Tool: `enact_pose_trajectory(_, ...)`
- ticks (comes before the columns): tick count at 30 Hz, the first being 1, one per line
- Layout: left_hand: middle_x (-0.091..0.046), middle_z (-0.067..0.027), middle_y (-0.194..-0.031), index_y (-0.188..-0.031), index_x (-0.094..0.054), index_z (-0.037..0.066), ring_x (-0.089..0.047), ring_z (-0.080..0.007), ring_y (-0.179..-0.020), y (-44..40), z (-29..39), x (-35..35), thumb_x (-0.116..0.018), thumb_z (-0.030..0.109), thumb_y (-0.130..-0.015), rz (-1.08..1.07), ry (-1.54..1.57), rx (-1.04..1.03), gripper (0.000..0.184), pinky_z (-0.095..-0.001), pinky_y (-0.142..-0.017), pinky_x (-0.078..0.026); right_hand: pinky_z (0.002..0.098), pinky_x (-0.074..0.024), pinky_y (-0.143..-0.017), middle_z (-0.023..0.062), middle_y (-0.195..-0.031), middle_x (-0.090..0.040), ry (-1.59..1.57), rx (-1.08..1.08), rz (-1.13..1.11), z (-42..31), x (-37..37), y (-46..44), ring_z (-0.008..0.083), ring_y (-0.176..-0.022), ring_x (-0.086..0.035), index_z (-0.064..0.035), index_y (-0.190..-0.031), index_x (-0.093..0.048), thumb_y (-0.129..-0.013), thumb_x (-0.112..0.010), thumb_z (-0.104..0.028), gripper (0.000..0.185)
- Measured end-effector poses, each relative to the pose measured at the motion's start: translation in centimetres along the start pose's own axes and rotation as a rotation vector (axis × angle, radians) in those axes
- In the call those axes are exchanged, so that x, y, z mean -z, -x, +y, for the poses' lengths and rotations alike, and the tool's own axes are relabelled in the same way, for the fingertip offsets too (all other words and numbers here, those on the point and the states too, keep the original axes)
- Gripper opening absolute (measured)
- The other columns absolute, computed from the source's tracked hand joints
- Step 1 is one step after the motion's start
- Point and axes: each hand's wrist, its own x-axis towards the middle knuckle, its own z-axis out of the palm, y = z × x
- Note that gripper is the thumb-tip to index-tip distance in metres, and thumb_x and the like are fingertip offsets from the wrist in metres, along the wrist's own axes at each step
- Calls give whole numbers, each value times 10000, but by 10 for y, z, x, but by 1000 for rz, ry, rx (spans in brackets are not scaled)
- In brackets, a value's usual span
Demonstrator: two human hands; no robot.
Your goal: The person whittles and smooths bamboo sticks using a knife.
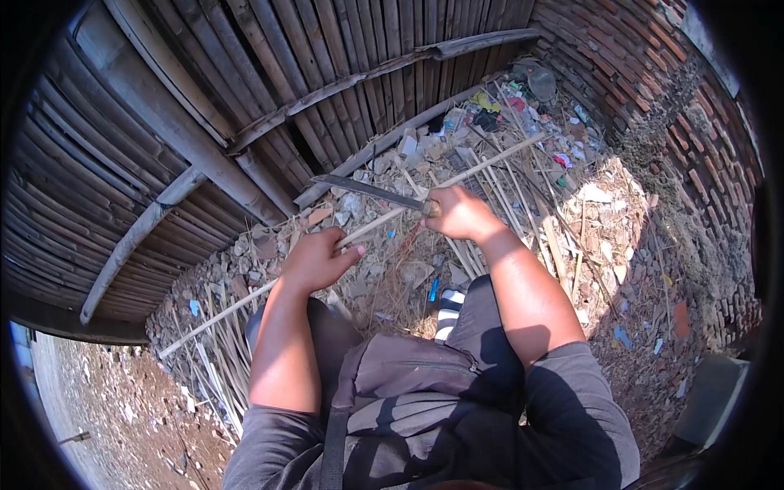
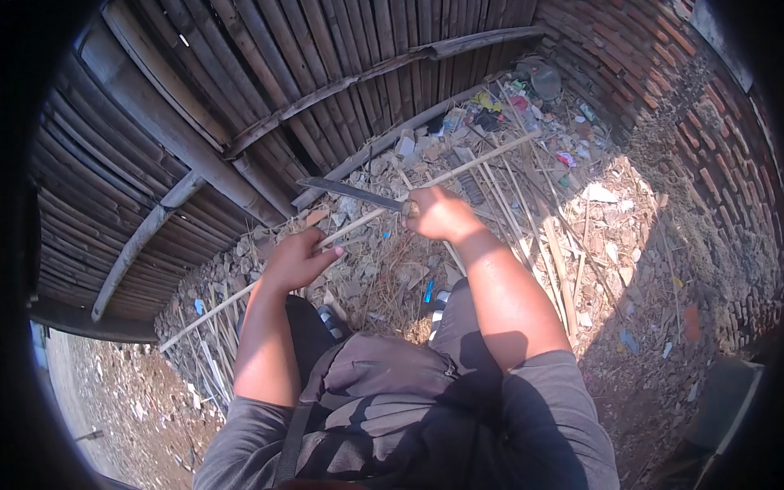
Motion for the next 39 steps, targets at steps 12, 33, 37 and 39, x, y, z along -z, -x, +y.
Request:
enact_pose_trajectory(12, -750, -211, -938, -1175, -717, 18, -738, -410, -940, -3, -6, -3, -722, 613, -908, -40, -3, -3, 653, -490, -840, -561, 486, -533, -1058, 217, -1328, -681, 3, 63, -45, 11, -16, -10, 409, -1241, -656, -117, -1376, -656, -859, -811, -430, 623)
enact_pose_trajectory(33, -762, -217, -1036, -1270, -693, 19, -750, -352, -1012, -2, -3, -8, -757, 593, -907, -149, -9, 42, 682, -443, -882, -567, 489, -537, -1048, 188, -1289, -715, 49, 48, -162, -9, -4, -4, 370, -1237, -668, -122, -1343, -690, -863, -819, -391, 565)
enact_pose_trajectory(37, -765, -221, -1074, -1285, -686, 22, -750, -349, -1056, -4, -7, -12, -765, 585, -905, -149, -5, 36, 684, -436, -914, -571, 464, -545, -1037, 187, -1261, -729, 64, 55, -224, -15, -1, -5, 367, -1203, -687, -124, -1337, -696, -865, -822, -389, 555)
enact_pose_trajectory(39, -765, -222, -1091, -1289, -683, 23, -749, -351, -1071, -5, -7, -13, -767, 583, -906, -148, -4, 37, 683, -435, -926, -573, 452, -549, -1031, 185, -1246, -735, 70, 71, -223, -15, -6, -6, 365, -1187, -694, -129, -1330, -701, -867, -820, -390, 545)
